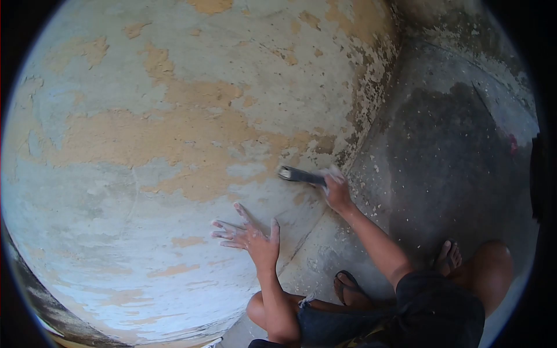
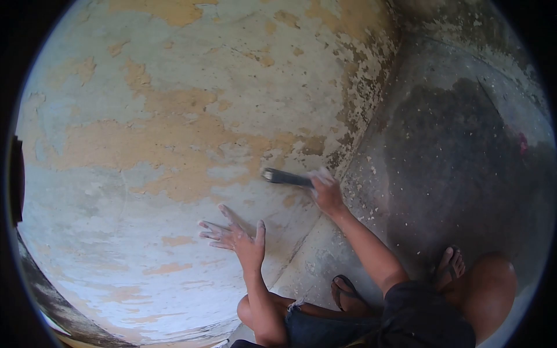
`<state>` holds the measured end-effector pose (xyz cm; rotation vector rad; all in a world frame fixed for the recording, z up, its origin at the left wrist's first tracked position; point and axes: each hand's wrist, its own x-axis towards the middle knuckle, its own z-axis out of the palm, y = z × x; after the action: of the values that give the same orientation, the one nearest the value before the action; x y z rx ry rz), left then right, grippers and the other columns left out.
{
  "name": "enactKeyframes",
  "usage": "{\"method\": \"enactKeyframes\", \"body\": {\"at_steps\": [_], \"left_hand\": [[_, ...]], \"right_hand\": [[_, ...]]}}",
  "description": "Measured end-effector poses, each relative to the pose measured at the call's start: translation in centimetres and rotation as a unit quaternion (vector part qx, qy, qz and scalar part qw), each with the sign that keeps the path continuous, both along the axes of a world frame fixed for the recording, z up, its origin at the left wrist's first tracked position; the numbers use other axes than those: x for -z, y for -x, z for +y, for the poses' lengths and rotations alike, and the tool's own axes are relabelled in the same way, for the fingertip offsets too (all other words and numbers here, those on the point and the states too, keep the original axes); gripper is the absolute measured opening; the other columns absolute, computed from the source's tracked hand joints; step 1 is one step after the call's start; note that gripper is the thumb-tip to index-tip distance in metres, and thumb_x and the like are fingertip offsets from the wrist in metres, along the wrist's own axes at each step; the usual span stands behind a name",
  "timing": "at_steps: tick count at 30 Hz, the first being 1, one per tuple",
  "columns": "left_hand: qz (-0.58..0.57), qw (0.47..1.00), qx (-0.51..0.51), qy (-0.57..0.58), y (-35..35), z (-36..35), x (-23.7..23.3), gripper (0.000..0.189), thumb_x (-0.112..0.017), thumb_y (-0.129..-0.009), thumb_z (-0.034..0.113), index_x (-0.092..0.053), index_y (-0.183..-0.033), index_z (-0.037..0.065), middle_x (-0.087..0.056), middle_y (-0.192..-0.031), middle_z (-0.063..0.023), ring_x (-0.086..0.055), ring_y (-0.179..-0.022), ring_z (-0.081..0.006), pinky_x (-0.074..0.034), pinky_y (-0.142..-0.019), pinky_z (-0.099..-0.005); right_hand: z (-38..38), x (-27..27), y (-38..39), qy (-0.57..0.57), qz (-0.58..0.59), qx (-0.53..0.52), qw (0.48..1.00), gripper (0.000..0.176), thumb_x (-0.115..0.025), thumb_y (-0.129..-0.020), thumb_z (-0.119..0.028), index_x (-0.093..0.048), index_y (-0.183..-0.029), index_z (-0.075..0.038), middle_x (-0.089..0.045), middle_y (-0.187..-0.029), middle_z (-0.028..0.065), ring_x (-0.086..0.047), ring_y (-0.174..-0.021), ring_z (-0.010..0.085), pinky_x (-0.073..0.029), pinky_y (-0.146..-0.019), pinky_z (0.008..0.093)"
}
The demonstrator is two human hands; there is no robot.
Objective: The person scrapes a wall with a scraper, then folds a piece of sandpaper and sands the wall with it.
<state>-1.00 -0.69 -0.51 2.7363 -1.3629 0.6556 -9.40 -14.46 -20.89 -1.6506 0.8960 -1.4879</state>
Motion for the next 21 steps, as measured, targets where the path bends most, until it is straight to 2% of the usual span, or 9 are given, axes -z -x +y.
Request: {"method": "enactKeyframes", "body": {"at_steps": [2,5,8,10,17,19,21], "left_hand": [[0.0,1.0,0.0,0.007,-0.2,0.0,0.2,0.109,-0.076,-0.072,0.04,-0.011,-0.158,0.027,0.02,-0.157,-0.0305,0.025,-0.14,-0.0556,0.006,-0.106,-0.0736],[-0.002,1.0,0.006,0.004,-0.4,-0.3,-0.1,0.109,-0.076,-0.072,0.04,-0.01,-0.158,0.027,0.021,-0.156,-0.0309,0.025,-0.139,-0.0557,0.006,-0.105,-0.0737],[0.012,1.0,0.018,0.005,-0.1,-0.2,0.2,0.106,-0.074,-0.073,0.044,-0.012,-0.158,0.028,0.02,-0.155,-0.0338,0.025,-0.137,-0.0588,0.007,-0.104,-0.0752],[0.011,1.0,0.021,0.016,-0.2,0.2,-0.1,0.103,-0.072,-0.074,0.047,-0.014,-0.158,0.028,0.019,-0.154,-0.0364,0.026,-0.135,-0.0614,0.008,-0.102,-0.0766],[0.014,1.0,0.015,0.013,-0.8,-0.4,0.0,0.103,-0.072,-0.075,0.047,-0.014,-0.158,0.028,0.019,-0.153,-0.0374,0.026,-0.135,-0.0619,0.009,-0.102,-0.0768],[0.032,0.999,0.009,0.002,-0.4,0.5,0.4,0.102,-0.072,-0.075,0.047,-0.014,-0.158,0.028,0.019,-0.153,-0.0374,0.027,-0.135,-0.0618,0.01,-0.101,-0.0768],[-0.007,1.0,0.012,0.002,-0.6,0.1,0.5,0.108,-0.074,-0.072,0.043,-0.011,-0.158,0.027,0.02,-0.155,-0.0332,0.026,-0.138,-0.0573,0.006,-0.105,-0.0743]], "right_hand": [[0.9,1.9,0.6,-0.002,-0.009,-0.003,1.0,0.032,-0.071,-0.076,-0.005,-0.064,-0.107,-0.009,-0.067,-0.097,0.0108,-0.06,-0.09,0.0363,-0.049,-0.077,0.0456],[1.3,2.7,0.5,-0.027,-0.001,0.006,1.0,0.025,-0.071,-0.075,-0.002,-0.065,-0.099,-0.007,-0.067,-0.092,0.012,-0.061,-0.088,0.038,-0.048,-0.075,0.0462],[-0.4,-1.3,1.4,0.002,0.028,0.018,0.999,0.034,-0.073,-0.072,-0.002,-0.063,-0.104,-0.008,-0.066,-0.096,0.0095,-0.06,-0.089,0.0353,-0.049,-0.076,0.0442],[-1.0,-4.0,1.5,0.006,0.001,-0.028,1.0,0.036,-0.074,-0.07,-0.001,-0.063,-0.104,-0.008,-0.067,-0.098,0.0096,-0.06,-0.091,0.0362,-0.049,-0.077,0.0451],[0.1,2.7,0.7,-0.011,0.016,0.028,0.999,0.038,-0.072,-0.071,0.0,-0.064,-0.106,-0.01,-0.066,-0.095,0.0104,-0.059,-0.091,0.0376,-0.048,-0.077,0.0454],[0.2,0.1,1.0,0.021,0.007,0.035,0.999,0.037,-0.074,-0.071,-0.002,-0.064,-0.106,-0.01,-0.066,-0.094,0.0102,-0.06,-0.089,0.0377,-0.048,-0.076,0.0449],[-0.6,-3.2,1.0,0.014,0.015,0.015,1.0,0.037,-0.074,-0.072,-0.003,-0.064,-0.106,-0.011,-0.067,-0.095,0.0103,-0.06,-0.089,0.0377,-0.048,-0.077,0.0448]]}}
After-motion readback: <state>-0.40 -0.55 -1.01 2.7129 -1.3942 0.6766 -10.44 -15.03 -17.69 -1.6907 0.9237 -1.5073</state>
